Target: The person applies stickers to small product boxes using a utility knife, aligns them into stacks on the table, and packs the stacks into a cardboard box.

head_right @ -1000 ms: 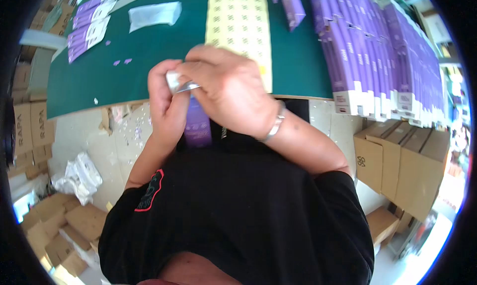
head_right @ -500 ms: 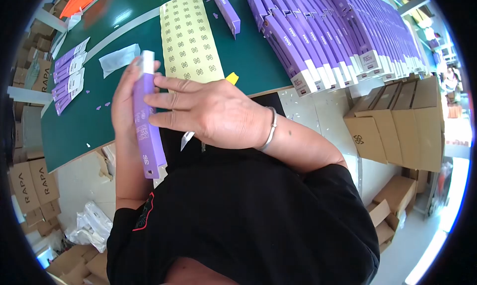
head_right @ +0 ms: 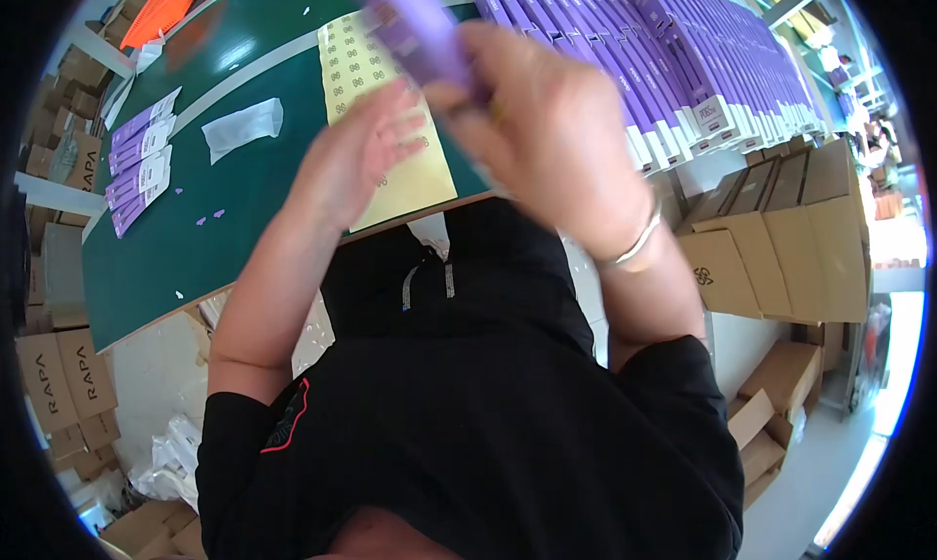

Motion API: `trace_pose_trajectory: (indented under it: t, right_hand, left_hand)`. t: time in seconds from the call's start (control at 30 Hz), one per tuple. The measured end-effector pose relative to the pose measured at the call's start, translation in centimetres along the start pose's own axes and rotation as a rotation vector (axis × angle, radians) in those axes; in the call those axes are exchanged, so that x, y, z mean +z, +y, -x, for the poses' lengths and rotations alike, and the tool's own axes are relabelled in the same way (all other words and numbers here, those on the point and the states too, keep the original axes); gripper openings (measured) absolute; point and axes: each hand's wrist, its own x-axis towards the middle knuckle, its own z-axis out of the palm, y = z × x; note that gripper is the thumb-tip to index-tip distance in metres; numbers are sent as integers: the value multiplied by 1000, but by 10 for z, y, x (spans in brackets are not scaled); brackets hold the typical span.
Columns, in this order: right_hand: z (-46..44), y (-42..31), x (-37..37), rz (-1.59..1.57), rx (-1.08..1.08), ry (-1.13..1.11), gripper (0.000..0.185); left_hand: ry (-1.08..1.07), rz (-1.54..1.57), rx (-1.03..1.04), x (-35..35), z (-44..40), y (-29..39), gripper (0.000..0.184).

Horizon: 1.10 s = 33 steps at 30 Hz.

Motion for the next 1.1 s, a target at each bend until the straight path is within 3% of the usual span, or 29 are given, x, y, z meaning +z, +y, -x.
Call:
trace_pose_trajectory:
  t: [0.03, 0.1, 0.43, 0.8, 1.1]
  right_hand:
    - [-5, 5, -3, -2, 4, 1, 29]
    - [-22, 22, -2, 412, 209, -302, 33]
    - [-27, 69, 45, 508, 94, -588, 32]
    - [-23, 77, 46, 495, 120, -556, 26]
    - [-14, 89, 45, 633, 61, -364, 27]
  left_hand:
    - [0, -3, -3, -2, -9, 7, 53]
    - [24, -52, 61, -6, -30, 25, 58]
    - [-63, -178, 27, 16, -124, 5, 63]
    - [-76, -182, 7, 45, -135, -7, 65]
    - [-146, -187, 11, 63, -138, -13, 66]
